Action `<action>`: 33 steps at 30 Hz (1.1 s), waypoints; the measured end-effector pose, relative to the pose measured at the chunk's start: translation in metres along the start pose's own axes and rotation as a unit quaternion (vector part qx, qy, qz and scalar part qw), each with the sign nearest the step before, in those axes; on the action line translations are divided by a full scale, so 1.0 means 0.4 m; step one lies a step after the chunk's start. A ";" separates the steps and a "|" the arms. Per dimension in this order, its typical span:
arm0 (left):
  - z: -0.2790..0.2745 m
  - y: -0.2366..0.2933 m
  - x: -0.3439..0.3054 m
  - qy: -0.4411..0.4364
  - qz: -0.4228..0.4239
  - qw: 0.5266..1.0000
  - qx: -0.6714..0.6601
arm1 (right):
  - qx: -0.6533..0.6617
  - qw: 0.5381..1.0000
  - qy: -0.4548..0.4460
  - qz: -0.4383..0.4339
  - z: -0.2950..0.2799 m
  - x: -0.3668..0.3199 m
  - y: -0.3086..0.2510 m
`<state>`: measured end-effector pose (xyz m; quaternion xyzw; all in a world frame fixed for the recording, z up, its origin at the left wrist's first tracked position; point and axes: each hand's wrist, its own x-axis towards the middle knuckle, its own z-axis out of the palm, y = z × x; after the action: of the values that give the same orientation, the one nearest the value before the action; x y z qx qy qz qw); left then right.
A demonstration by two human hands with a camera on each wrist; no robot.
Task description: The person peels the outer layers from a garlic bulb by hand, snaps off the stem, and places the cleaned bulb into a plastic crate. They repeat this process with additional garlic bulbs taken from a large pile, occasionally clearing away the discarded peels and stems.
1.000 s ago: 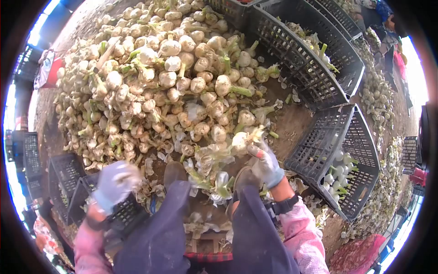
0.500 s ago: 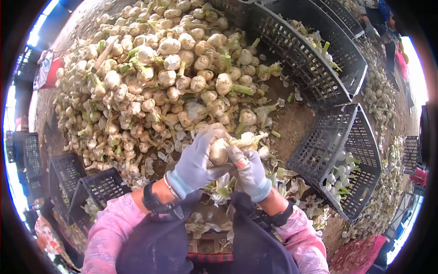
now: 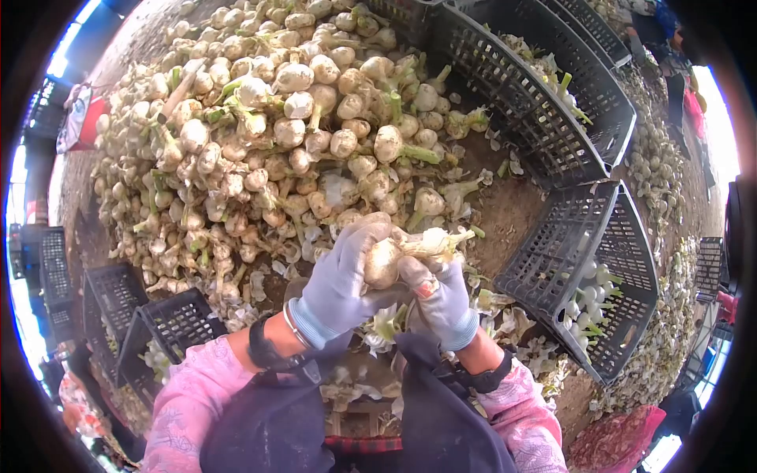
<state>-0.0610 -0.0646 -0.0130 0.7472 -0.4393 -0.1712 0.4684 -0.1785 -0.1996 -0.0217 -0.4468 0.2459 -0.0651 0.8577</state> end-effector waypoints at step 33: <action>-0.005 0.011 -0.017 0.005 -0.269 0.910 -0.316 | -0.289 0.937 0.127 -0.150 -0.002 0.010 0.028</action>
<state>-0.0658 -0.0588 -0.0094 0.6509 -0.1424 -0.4168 0.6183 -0.1768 -0.1948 -0.0326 -0.6952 0.2909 -0.1755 0.6334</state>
